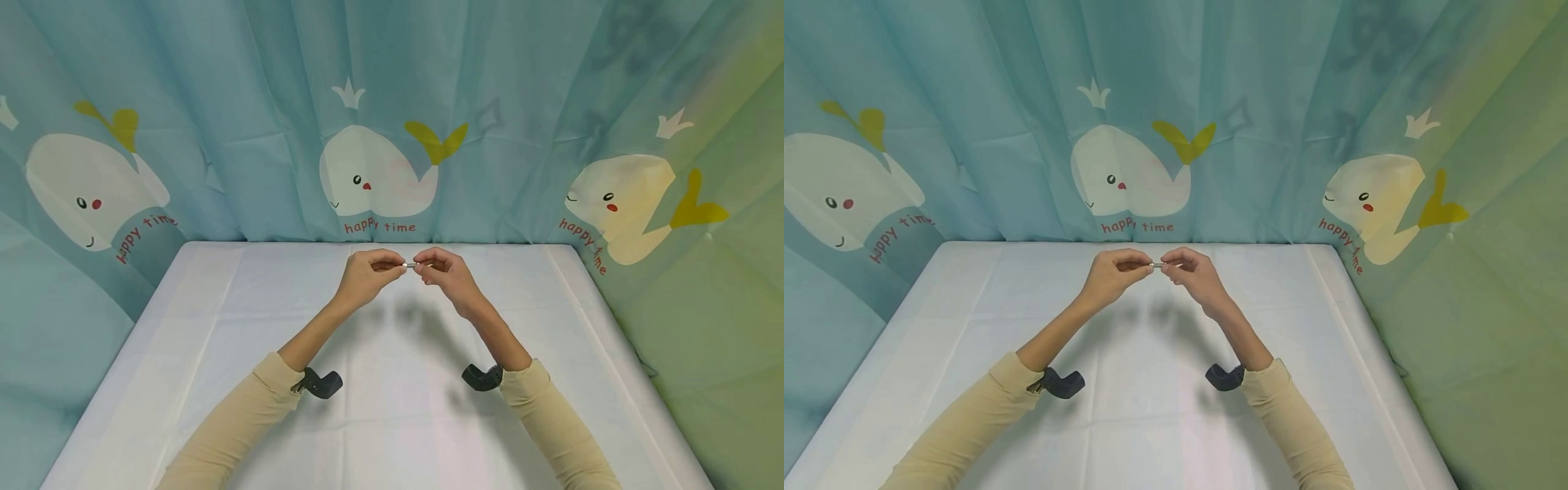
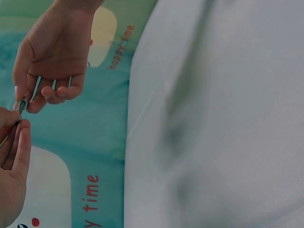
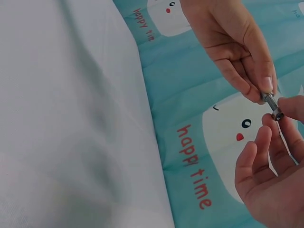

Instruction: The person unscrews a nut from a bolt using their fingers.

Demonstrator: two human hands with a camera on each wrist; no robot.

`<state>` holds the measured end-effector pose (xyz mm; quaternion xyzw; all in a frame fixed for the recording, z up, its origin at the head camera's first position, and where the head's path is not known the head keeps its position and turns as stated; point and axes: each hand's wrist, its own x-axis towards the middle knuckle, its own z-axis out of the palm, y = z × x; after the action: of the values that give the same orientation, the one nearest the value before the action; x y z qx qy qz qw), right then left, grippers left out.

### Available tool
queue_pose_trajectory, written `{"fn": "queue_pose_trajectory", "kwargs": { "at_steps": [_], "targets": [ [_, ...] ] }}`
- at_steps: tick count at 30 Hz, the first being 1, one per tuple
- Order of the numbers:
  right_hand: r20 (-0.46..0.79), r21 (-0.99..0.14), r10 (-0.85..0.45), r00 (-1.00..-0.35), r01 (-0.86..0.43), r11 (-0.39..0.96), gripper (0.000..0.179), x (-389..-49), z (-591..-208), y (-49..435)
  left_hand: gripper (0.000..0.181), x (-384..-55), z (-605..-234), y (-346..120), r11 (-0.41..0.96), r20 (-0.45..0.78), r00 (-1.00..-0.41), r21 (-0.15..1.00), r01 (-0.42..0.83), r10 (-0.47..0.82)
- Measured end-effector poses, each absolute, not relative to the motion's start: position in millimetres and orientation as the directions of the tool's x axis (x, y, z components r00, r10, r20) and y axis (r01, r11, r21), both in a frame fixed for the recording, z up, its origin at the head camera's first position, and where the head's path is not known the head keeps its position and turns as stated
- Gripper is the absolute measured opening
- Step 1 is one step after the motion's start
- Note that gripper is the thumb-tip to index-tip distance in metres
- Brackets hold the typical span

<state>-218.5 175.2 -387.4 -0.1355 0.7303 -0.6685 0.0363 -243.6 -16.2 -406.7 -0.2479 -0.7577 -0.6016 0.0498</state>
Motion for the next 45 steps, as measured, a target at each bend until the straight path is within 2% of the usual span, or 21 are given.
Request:
{"fn": "queue_pose_trajectory", "kwargs": {
  "at_steps": [14, 20, 29, 39, 45],
  "targets": [
    [0.18, -0.976, -0.292, -0.939, -0.206, 0.062, 0.02, -219, -389, 176, 0.014, -221, -377, -20, 0.163, 0.362, -0.873, 0.888, 0.429, 0.328],
    [0.17, -0.982, -0.306, -0.937, -0.188, 0.031, 0.026, -220, -390, 177, 0.014, -233, -393, -19, 0.155, 0.358, -0.879, 0.895, 0.419, 0.315],
    [0.055, -0.991, -0.251, -0.966, -0.084, 0.103, 0.026, -219, -385, 175, 0.013, -243, -407, -18, 0.146, 0.367, -0.876, 0.893, 0.426, 0.313],
    [0.121, -0.989, -0.252, -0.96, -0.14, 0.056, 0.019, -218, -386, 176, 0.013, -242, -405, -18, 0.157, 0.367, -0.875, 0.889, 0.43, 0.315],
    [0.146, -0.984, -0.269, -0.952, -0.169, 0.063, 0.022, -218, -386, 176, 0.014, -242, -406, -18, 0.151, 0.363, -0.876, 0.893, 0.424, 0.318]
  ]
}}
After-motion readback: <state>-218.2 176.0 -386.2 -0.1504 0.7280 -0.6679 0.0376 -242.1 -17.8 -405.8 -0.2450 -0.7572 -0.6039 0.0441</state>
